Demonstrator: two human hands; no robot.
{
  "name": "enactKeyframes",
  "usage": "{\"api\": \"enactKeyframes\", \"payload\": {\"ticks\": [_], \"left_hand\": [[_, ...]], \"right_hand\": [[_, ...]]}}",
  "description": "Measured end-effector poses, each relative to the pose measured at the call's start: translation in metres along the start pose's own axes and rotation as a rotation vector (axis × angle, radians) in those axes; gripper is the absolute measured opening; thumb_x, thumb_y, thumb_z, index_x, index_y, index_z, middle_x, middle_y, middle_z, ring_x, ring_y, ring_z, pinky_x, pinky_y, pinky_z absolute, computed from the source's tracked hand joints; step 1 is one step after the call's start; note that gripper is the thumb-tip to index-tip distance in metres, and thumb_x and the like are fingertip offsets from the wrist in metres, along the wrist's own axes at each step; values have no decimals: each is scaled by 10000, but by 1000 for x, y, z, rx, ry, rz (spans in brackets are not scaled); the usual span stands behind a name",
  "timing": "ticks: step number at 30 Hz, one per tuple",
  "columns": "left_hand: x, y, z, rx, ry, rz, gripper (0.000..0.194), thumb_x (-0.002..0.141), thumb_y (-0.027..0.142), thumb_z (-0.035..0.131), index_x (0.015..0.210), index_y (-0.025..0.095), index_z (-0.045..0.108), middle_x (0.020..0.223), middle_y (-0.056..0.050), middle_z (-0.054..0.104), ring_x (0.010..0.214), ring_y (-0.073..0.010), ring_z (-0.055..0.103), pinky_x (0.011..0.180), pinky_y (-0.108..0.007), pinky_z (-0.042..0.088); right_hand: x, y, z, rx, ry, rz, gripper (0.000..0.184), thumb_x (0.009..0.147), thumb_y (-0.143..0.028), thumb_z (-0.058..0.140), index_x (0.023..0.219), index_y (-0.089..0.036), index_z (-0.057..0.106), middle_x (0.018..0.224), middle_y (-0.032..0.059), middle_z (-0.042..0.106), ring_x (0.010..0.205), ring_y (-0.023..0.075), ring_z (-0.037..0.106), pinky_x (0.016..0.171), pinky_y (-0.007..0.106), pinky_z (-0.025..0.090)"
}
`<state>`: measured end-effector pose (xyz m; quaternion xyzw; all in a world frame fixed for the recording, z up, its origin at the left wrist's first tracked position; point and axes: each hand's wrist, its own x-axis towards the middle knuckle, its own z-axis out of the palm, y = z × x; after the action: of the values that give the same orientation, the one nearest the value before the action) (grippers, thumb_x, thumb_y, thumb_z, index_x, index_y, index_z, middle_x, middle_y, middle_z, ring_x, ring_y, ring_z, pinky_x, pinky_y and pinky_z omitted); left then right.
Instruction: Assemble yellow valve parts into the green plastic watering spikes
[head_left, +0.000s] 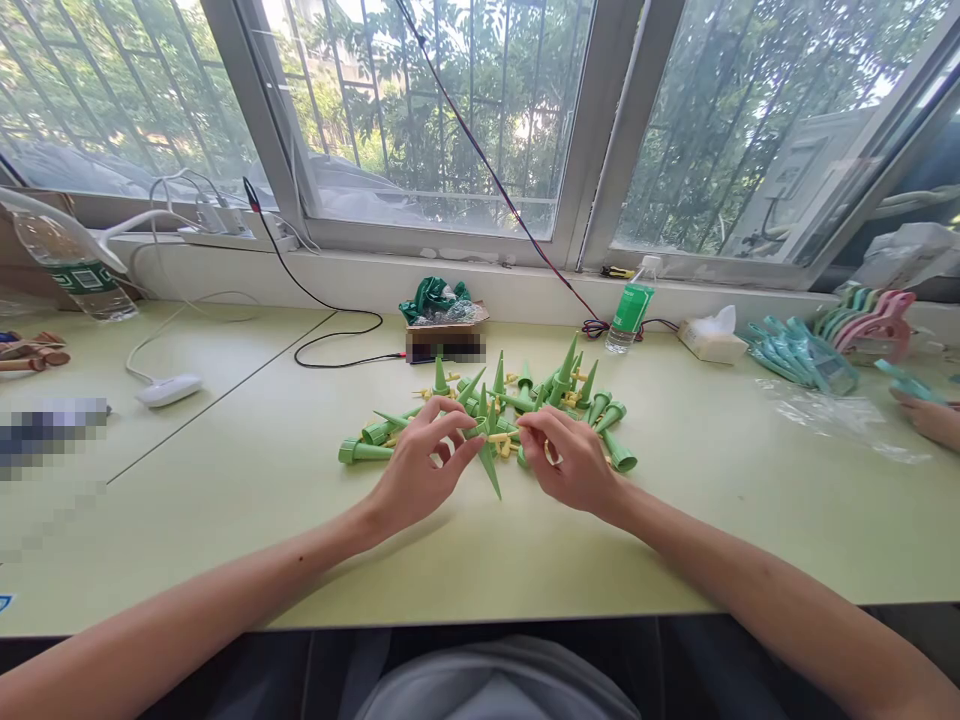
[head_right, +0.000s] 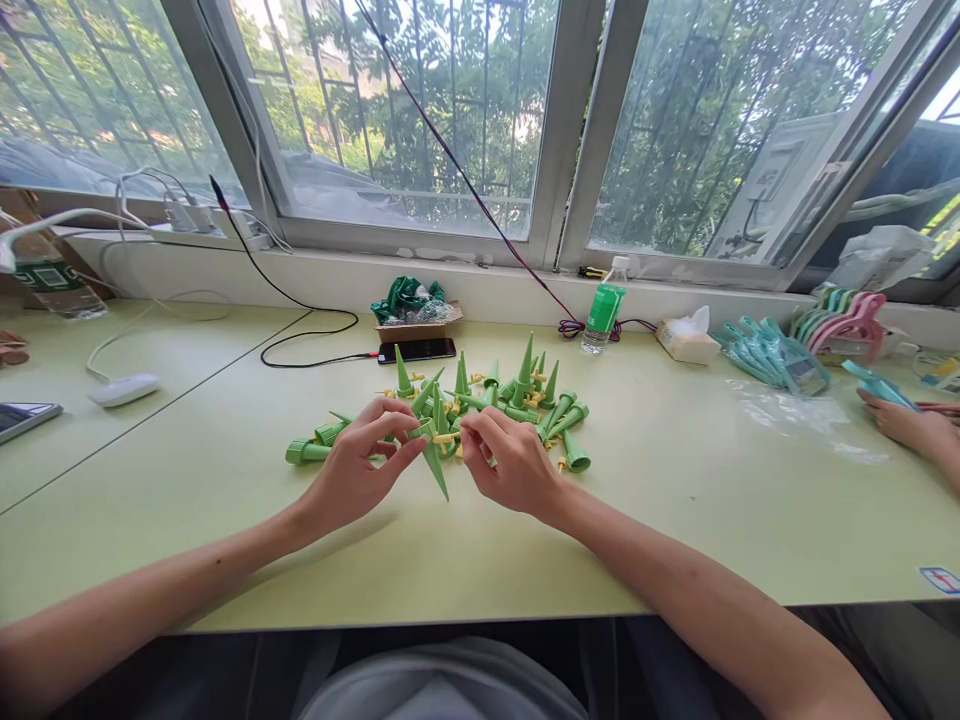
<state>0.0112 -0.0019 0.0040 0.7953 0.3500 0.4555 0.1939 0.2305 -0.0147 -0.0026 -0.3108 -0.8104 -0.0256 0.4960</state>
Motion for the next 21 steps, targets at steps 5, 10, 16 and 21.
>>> {"api": "enactKeyframes", "payload": {"ticks": [5, 10, 16, 21], "left_hand": [[0, 0, 0, 0, 9, 15, 84, 939, 282, 619, 937, 200, 635, 1009, -26, 522, 674, -69, 586, 551, -189, 565], [0, 0, 0, -4, 17, 25, 72, 934, 271, 625, 926, 199, 633, 1004, -20, 526, 660, -62, 584, 541, -183, 558], [1, 0, 0, 8, 29, 36, 54, 936, 250, 618, 921, 200, 631, 1011, -21, 532, 664, -59, 583, 539, -176, 551], [1, 1, 0, 0, 38, 44, 52, 933, 249, 620, 921, 200, 630, 1002, -24, 537, 666, -64, 587, 540, -179, 560]], "right_hand": [[0, 0, 0, -3, -5, 18, 88, 969, -135, 505, 964, -200, 564, 726, -15, 545, 544, 92, 425, 519, 222, 372], [-1, 1, 2, 4, -30, 21, 90, 968, -139, 499, 952, -204, 561, 711, -22, 527, 542, 94, 424, 524, 225, 368], [-1, 1, 2, 0, -17, 25, 87, 962, -135, 512, 941, -203, 563, 697, -29, 526, 530, 91, 425, 520, 226, 366], [-2, 1, 3, 0, -18, 30, 88, 964, -142, 510, 937, -204, 566, 702, -26, 543, 529, 90, 432, 517, 224, 373]]}}
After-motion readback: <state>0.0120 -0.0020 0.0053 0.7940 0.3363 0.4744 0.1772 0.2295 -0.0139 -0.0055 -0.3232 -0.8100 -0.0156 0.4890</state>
